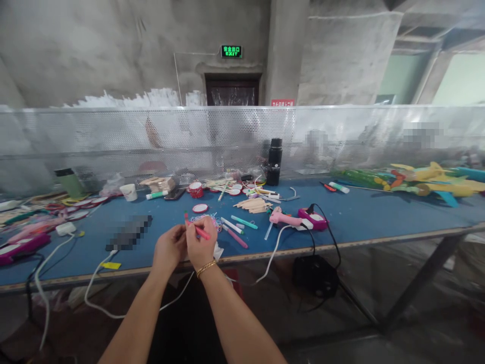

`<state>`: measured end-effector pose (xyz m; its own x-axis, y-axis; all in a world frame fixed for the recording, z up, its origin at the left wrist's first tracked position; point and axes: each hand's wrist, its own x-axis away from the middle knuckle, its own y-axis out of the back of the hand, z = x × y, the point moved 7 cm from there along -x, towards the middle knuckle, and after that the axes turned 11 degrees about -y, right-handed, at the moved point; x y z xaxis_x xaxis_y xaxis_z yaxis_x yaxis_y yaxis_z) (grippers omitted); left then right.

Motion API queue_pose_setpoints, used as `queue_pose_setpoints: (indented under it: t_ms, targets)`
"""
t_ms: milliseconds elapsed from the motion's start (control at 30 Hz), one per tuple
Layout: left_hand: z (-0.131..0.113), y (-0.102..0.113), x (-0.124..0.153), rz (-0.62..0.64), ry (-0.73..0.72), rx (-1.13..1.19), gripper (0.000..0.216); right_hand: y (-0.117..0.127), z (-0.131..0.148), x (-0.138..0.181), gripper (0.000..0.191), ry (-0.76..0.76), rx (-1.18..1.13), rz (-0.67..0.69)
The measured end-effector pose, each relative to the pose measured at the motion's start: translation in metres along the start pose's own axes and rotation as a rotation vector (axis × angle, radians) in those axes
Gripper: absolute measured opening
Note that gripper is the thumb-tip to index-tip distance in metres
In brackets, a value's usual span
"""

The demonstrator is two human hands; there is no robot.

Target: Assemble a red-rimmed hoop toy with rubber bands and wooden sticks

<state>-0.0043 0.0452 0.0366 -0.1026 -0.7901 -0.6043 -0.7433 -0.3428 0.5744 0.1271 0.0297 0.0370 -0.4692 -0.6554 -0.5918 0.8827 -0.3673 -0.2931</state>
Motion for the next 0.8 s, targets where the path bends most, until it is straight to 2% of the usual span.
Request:
queue_pose_setpoints:
  t_ms: [800]
  targets:
    - [-0.0011,-0.0004,0.0001,0.008,-0.013,-0.025,0.031,-0.0011,-0.0030,-0.0003,0.013,-0.040,-0.007,0.004]
